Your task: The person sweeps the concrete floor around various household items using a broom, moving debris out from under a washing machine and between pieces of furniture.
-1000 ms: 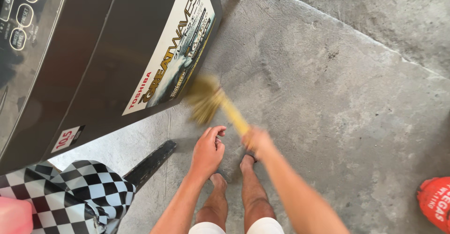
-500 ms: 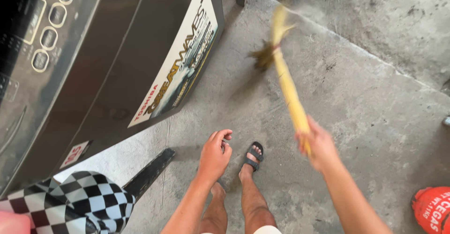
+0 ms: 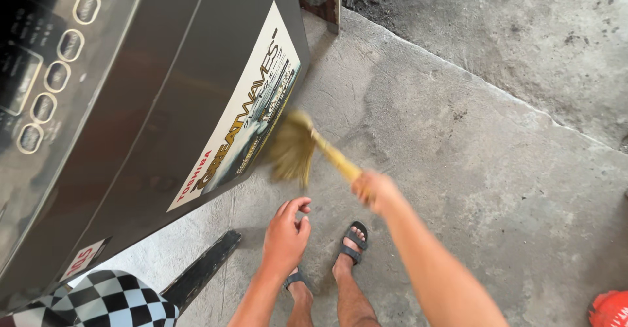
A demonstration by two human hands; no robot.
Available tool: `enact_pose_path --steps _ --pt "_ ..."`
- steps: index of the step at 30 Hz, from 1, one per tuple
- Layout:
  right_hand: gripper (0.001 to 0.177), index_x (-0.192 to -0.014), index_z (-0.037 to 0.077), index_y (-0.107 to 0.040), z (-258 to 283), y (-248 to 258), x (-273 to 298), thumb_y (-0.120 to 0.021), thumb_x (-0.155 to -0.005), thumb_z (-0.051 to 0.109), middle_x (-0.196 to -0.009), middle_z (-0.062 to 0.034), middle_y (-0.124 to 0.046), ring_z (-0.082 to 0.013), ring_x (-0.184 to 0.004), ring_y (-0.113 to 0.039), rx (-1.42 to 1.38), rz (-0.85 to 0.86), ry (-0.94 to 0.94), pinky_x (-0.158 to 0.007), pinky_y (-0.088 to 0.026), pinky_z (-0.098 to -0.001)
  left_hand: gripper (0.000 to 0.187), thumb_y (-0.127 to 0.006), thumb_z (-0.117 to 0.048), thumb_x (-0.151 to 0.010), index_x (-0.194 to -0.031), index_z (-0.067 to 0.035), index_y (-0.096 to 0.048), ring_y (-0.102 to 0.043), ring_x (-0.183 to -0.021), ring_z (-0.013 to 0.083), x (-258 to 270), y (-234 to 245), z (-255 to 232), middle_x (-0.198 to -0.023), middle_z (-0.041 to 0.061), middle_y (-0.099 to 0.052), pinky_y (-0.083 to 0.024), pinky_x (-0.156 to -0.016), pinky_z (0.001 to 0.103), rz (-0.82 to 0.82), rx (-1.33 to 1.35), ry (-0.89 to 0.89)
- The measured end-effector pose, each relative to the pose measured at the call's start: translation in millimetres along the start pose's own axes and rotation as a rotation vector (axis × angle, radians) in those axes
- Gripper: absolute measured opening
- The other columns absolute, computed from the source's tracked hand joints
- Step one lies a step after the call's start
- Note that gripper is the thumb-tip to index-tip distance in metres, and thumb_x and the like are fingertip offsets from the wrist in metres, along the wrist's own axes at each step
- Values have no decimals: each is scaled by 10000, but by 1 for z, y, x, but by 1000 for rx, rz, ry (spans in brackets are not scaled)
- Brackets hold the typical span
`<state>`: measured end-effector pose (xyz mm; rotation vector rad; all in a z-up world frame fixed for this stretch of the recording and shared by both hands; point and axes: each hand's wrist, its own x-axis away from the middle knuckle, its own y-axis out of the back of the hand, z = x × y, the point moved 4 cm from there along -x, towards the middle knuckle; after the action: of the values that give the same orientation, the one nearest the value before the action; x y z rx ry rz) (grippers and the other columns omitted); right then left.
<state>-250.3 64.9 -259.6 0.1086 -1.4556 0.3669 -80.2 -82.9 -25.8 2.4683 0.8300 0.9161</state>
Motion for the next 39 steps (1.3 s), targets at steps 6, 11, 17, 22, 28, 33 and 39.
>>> enact_pose_path --steps 6,11,17,22,28,33,39 --pt "410 -1305 -5 -573 132 1 19 -626 -898 -3 -845 -126 -675 -87 -542 -547 -120 -81 254 -454 -471 -170 377 -633 -46 -856 -1223 -126 -659 -672 -692 155 1 -10 1 -1071 21 -722 -560 -669 307 18 -1 31" --pt "459 -1359 72 -540 193 64 20 -640 -914 23 -906 -90 -613 -100 -627 -565 -212 -41 461 -451 -462 -182 374 -630 -44 -861 -1226 -124 -656 -663 -693 162 2 -17 3 -1069 23 -716 -557 -668 312 44 18 43" --pt "561 -1508 212 -539 123 103 150 -553 -960 90 -873 -38 -617 -97 -622 -545 114 -134 546 -430 -426 -201 299 -647 -57 -889 -1186 -83 -672 -692 -775 179 -3 -27 -7 -1021 64 -719 -567 -718 318 19 102 -76" --pt "780 -1545 275 -476 3 97 240 -666 -831 27 -832 -117 -702 -121 -505 -527 136 -54 313 -381 -421 -260 200 -688 -134 -912 -1098 -66 -716 -716 -781 176 -11 -31 -21 -928 82 -734 -576 -718 318 11 87 -134" --pt "748 -1532 179 -507 -135 76 224 -707 -825 41 -816 -97 -711 -118 -484 -526 64 206 16 -385 -367 -242 219 -676 -179 -919 -1112 -84 -722 -697 -692 168 -9 -34 -33 -843 74 -733 -561 -669 313 48 51 -79" --pt "722 -1491 139 -572 -184 76 123 -752 -802 23 -709 -62 -650 -129 -438 -522 133 115 88 -366 -385 -266 230 -674 -196 -925 -1127 -98 -725 -674 -670 173 -1 -44 -38 -804 77 -724 -548 -653 320 102 15 -50" --pt "695 -1476 163 -528 -98 132 50 -680 -827 -37 -715 -86 -642 -154 -438 -496 78 -193 288 -346 -358 -294 237 -681 -202 -920 -1127 -95 -724 -671 -708 186 1 -52 -42 -838 86 -717 -547 -682 330 121 -40 -73"
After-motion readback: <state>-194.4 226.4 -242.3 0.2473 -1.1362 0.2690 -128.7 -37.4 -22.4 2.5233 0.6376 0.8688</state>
